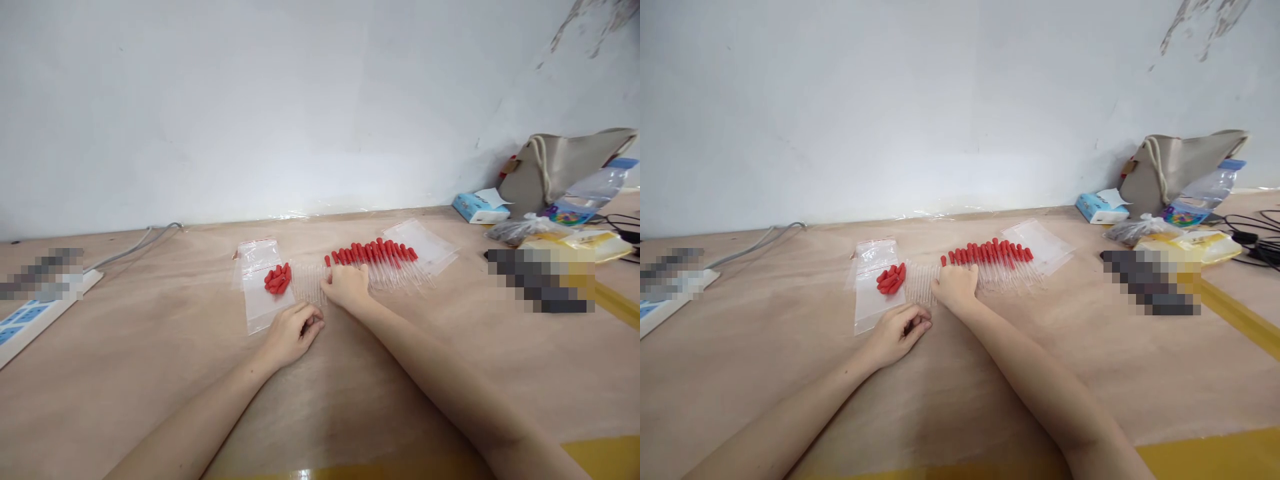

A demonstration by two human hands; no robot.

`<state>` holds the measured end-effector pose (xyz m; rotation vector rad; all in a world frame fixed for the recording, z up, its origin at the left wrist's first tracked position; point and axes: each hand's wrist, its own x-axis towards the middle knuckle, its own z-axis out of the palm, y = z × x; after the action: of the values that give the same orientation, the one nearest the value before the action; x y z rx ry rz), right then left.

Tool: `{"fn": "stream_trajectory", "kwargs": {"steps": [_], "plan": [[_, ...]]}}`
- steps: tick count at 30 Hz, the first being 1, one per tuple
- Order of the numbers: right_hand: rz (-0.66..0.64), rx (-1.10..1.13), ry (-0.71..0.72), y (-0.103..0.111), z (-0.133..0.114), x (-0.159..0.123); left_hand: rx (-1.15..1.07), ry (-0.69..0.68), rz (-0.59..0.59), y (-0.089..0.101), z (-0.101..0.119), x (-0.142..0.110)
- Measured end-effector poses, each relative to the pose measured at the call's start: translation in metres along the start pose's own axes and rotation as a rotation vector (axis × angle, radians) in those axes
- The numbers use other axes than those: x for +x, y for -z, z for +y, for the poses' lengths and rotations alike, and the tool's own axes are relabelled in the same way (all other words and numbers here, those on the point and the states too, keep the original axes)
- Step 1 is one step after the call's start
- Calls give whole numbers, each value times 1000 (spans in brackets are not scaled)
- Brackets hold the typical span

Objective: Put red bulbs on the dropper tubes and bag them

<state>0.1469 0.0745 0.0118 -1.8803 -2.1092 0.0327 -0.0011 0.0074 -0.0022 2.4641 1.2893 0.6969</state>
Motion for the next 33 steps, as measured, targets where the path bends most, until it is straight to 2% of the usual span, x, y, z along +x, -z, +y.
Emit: {"fn": "stream_trajectory", "kwargs": {"steps": [5,10,12,15,17,19,20,23,25,27,30,33], "plan": [[-22,21,-63,1,-1,4,4,-7,-1,1,1,0],[-103,53,-115,3,-4,7,-20,-8,37,-1,4,-2],[-130,56,-110,7,-5,8,-17,18,139,-1,5,-3],[-168,72,-73,16,-1,7,16,102,381,6,-3,1],[-182,115,-20,23,8,2,46,202,507,19,-17,7],[-153,194,42,29,22,-7,62,377,583,35,-36,12],[-120,245,73,31,31,-12,71,471,577,44,-46,15],[-20,411,186,30,57,-31,46,676,414,62,-74,20],[53,491,228,25,70,-41,35,719,293,66,-85,22],[160,484,241,19,77,-49,49,734,223,65,-89,23],[331,321,307,11,78,-55,76,745,205,60,-89,26],[392,199,413,7,73,-58,79,748,221,58,-87,29]]}}
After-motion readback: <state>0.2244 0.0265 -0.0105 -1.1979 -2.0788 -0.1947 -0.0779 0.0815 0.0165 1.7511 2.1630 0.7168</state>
